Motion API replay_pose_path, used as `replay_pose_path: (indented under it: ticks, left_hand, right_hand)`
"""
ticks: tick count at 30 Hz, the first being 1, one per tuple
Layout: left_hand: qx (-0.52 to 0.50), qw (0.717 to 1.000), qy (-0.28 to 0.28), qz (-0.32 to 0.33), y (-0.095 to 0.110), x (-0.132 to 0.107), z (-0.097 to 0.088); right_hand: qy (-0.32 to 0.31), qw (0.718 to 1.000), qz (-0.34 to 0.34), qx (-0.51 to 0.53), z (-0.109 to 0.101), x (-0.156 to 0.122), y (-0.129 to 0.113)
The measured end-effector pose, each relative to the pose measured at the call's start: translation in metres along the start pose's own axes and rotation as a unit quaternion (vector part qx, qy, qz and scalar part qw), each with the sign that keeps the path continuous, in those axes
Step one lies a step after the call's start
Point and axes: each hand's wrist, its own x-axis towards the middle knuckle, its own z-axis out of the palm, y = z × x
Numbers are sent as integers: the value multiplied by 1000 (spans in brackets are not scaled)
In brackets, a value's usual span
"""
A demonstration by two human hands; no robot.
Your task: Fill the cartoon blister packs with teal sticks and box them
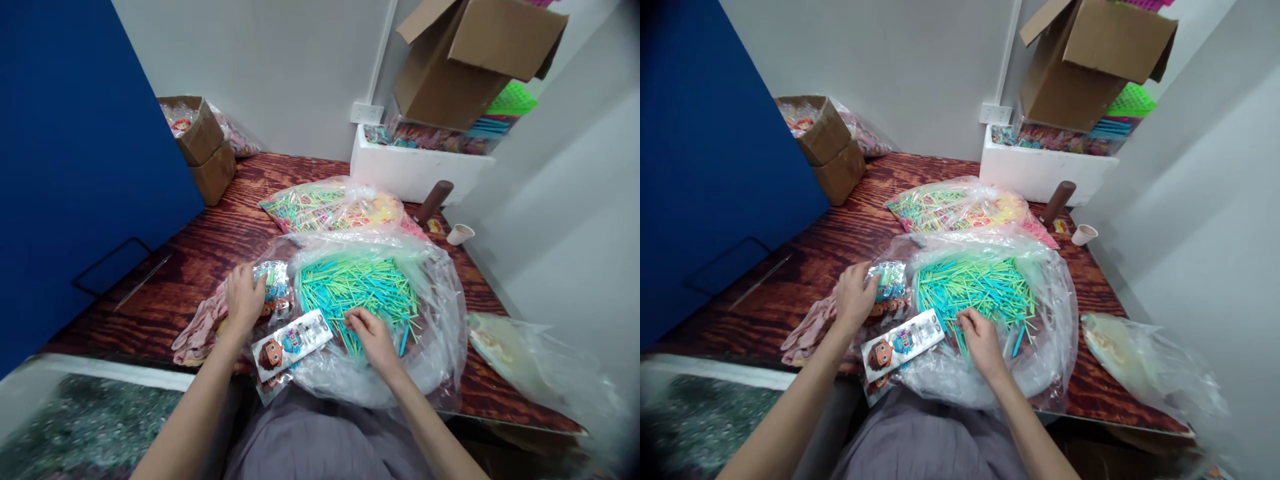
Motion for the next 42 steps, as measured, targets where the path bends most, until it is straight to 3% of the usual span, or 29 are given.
replay_pose_path:
  ticks: [3, 6, 10, 14, 18, 25, 31, 42]
  left_hand:
    - [-23, 999, 14, 47, 10, -22, -18]
    - [-81, 994, 16, 71, 27, -56, -25]
    - [-111, 983, -68, 127, 41, -102, -13]
    - [-79, 972, -143, 169, 37, -128, -2]
    - [-39, 967, -174, 183, 33, -135, -2]
    - [23, 970, -176, 166, 39, -134, -8]
    - [35, 964, -211, 155, 38, -136, -15]
    - [24, 966, -211, 149, 36, -136, -13]
  right_hand:
    - [-9, 994, -51, -101, -2, 13, -8]
    - [-40, 969, -82, -232, 5, 22, -19]
    - [-83, 908, -50, -408, 23, 31, -21]
    - [-128, 872, -50, -470, 34, 38, -18]
    - [-143, 860, -51, -487, 37, 40, -19]
    - [-148, 837, -56, -523, 47, 38, -23]
    - [-121, 821, -56, -556, 64, 37, -24]
    - [-91, 826, -23, -556, 84, 43, -24]
